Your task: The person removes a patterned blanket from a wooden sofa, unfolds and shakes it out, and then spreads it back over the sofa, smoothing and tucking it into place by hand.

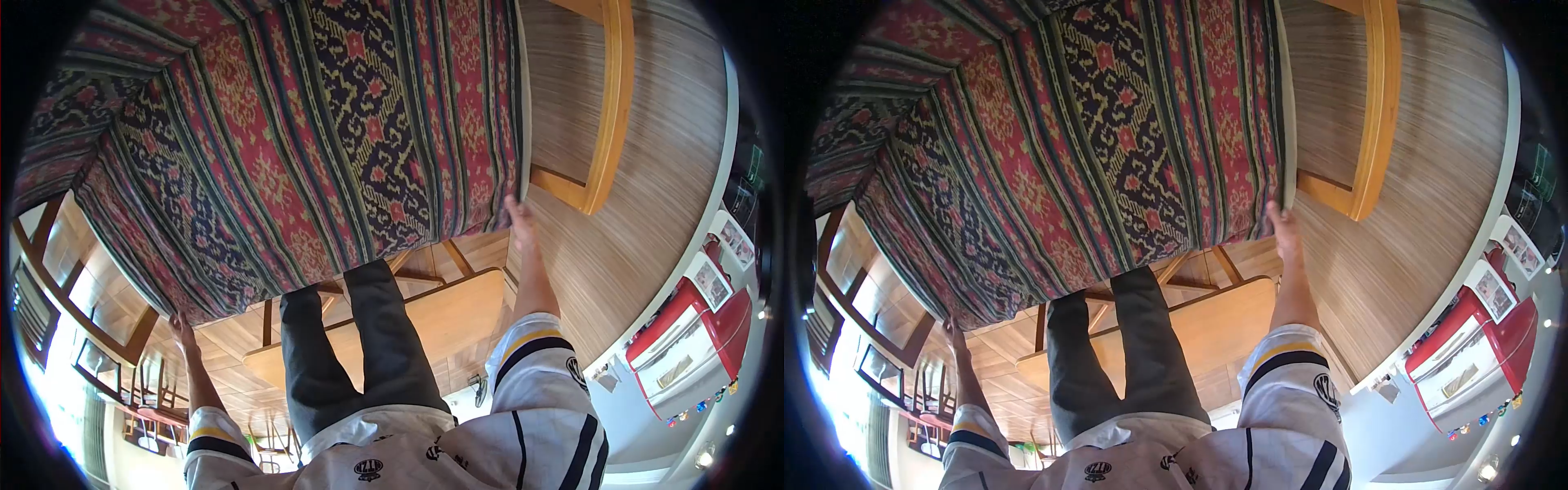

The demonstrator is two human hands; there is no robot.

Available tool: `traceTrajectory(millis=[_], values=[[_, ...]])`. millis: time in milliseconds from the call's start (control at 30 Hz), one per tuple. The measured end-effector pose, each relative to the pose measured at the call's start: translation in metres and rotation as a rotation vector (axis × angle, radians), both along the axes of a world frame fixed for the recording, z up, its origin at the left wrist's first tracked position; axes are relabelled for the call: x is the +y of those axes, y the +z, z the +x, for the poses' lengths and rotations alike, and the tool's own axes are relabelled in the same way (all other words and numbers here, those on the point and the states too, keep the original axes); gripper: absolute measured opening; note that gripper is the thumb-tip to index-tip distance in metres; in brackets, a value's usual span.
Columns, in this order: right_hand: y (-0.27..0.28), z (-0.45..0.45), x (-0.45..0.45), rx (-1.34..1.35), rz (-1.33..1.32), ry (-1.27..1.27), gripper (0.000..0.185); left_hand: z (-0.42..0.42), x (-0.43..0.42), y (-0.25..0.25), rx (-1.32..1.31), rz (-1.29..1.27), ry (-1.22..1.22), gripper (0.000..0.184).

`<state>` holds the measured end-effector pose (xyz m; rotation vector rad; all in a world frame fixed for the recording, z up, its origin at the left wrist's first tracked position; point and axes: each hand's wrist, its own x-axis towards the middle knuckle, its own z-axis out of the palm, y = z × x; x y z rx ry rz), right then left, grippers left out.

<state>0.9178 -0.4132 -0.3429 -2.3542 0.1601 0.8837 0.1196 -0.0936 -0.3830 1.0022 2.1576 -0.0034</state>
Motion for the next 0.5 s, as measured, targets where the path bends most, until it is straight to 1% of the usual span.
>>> traceTrajectory(millis=[67,167,267,300,333,367,400,433,500], values=[[0.012,-0.031,0.016,0.269,0.008,0.101,0.027,-0.011,-0.008,-0.013,0.028,0.006,0.021,0.062],[0.013,-0.047,0.004,0.394,-0.274,0.424,0.028,-0.021,-0.01,-0.03,-0.066,0.063,0.118,0.079],[0.011,-0.042,-0.02,0.237,-0.098,0.12,0.034,-0.036,-0.005,-0.039,-0.017,-0.189,0.282,0.081],[0.037,-0.043,0.01,0.138,-0.255,0.089,0.036,-0.037,0.004,-0.036,-0.048,-0.364,0.316,0.073],[0.036,-0.028,0.006,0.15,-0.088,0.021,0.034,-0.055,0.003,-0.05,-0.106,-0.285,0.203,0.069],[0.035,-0.01,0.005,0.161,0.077,-0.048,0.032,-0.088,0.003,-0.077,-0.164,-0.206,0.088,0.064],[0.045,-0.004,0.026,0.136,0.142,-0.001,0.032,-0.107,0.001,-0.091,-0.22,-0.126,-0.026,0.06],[0.058,0.006,0.061,0.111,0.215,0.052,0.031,-0.085,0.02,-0.074,-0.152,-0.076,0.061,0.054],[0.058,0.033,0.108,0.162,0.267,-0.087,0.03,-0.032,0.07,-0.021,-0.536,-0.034,0.064,0.05]])
